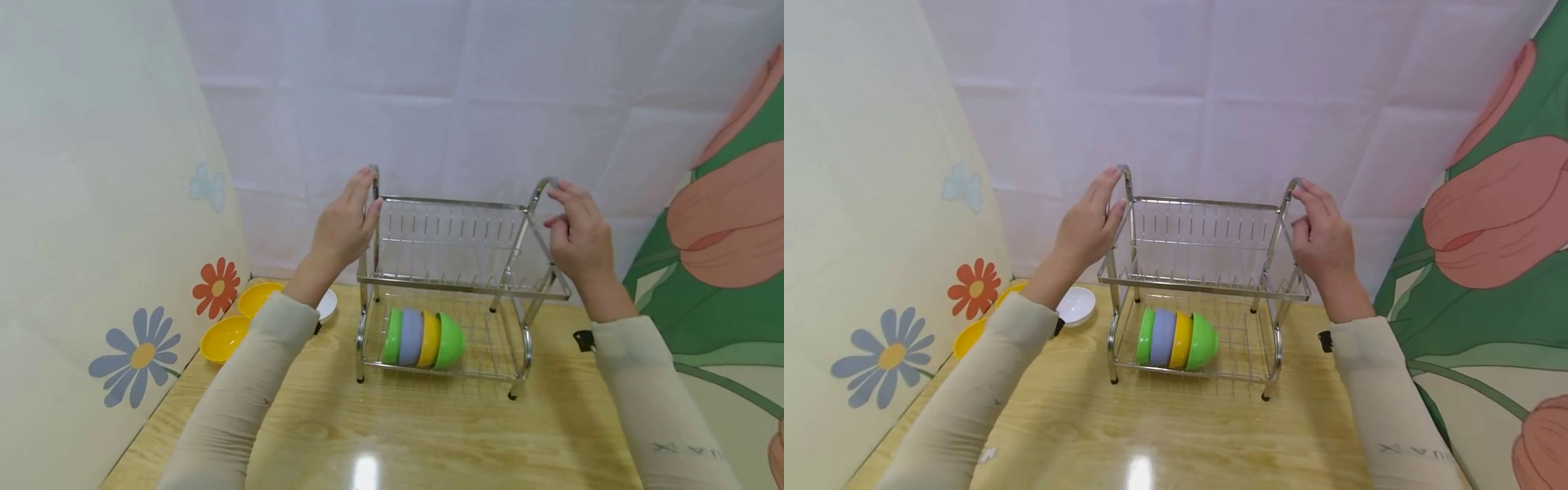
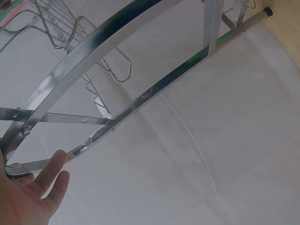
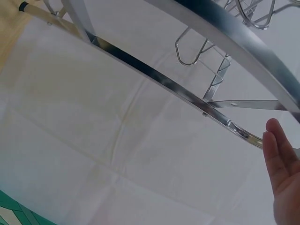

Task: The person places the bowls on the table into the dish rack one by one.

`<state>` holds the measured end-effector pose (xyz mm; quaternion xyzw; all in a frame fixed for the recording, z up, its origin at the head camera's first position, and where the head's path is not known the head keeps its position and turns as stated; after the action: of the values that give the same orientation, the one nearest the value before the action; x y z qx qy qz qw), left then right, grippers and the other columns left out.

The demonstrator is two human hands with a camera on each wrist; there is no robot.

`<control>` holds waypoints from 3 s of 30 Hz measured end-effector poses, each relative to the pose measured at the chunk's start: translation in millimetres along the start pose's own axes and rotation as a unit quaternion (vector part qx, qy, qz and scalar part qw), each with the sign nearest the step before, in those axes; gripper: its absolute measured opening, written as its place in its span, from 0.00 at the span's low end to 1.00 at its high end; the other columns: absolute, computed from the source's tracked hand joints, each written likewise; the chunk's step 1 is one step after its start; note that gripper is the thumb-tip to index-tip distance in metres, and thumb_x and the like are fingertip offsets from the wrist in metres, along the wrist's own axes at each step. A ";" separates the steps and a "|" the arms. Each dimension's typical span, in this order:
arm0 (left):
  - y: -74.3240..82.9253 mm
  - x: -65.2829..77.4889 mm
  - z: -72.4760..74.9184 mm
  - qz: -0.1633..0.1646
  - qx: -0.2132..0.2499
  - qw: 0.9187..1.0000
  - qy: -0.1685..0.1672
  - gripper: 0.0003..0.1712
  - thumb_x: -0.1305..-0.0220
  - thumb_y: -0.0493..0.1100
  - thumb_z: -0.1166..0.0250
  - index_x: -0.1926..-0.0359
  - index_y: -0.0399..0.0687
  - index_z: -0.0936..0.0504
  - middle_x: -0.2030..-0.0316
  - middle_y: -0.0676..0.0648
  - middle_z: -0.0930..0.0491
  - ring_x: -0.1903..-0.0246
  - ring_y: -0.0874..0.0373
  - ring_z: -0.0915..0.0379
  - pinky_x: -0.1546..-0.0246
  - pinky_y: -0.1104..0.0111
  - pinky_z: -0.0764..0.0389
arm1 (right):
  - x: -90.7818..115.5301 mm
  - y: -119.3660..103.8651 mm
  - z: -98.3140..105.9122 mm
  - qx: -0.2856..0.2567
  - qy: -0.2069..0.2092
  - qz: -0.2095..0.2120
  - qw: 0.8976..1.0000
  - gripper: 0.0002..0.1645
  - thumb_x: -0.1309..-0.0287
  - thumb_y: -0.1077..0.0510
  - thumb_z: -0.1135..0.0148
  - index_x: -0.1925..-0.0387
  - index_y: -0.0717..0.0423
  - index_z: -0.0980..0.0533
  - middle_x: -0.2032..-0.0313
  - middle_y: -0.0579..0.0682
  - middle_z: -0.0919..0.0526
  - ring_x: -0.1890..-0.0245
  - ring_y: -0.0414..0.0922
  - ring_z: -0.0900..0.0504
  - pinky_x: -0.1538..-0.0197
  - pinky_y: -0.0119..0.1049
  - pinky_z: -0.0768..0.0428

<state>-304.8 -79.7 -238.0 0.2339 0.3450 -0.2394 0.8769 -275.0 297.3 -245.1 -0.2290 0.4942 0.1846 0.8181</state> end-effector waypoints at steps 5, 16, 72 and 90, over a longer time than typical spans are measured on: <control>0.0 1.7 4.7 0.017 -0.001 0.999 -0.032 0.34 0.20 0.55 0.55 0.21 0.48 0.45 0.22 0.45 0.44 0.31 0.40 0.34 0.35 0.48 0.28 | 0.0 -0.6 -0.7 -0.001 -0.001 -0.001 1.000 0.30 0.43 0.72 0.54 0.40 0.62 0.23 0.34 0.54 0.24 0.66 0.56 0.13 0.65 0.16 0.35; -16.3 22.7 19.4 0.046 0.018 0.998 -0.051 0.39 0.20 0.62 0.61 0.19 0.49 0.52 0.20 0.44 0.50 0.23 0.46 0.50 0.24 0.52 0.44 | 0.7 1.2 -3.4 -0.001 0.009 0.006 1.000 0.30 0.45 0.72 0.54 0.41 0.62 0.22 0.36 0.54 0.22 0.69 0.57 0.13 0.72 0.17 0.36; -135.2 176.9 66.0 0.156 -0.052 0.969 -0.186 0.42 0.21 0.64 0.62 0.22 0.38 0.45 0.23 0.33 0.49 0.26 0.29 0.54 0.29 0.33 0.52 | 5.5 -10.3 -2.4 0.003 0.019 0.019 1.000 0.30 0.46 0.71 0.55 0.42 0.63 0.22 0.36 0.56 0.22 0.73 0.54 0.16 0.77 0.19 0.38; -167.5 212.7 75.9 0.178 -0.062 0.960 -0.207 0.43 0.22 0.63 0.57 0.24 0.34 0.45 0.25 0.27 0.48 0.30 0.25 0.52 0.34 0.29 0.48 | 5.3 -12.4 -1.6 0.009 0.017 0.016 1.000 0.29 0.44 0.71 0.54 0.42 0.64 0.22 0.35 0.55 0.23 0.73 0.53 0.16 0.78 0.21 0.38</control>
<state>-227.1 -308.3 -382.0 0.1817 0.1232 -0.1009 0.9704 -267.2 286.5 -248.1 -0.2164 0.5134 0.1893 0.8086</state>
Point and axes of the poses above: each hand's wrist, its own x-axis away from the middle knuckle, its own z-axis out of the back of the hand, y = z × x, the point moved 2 cm from there along -x, towards the middle knuckle
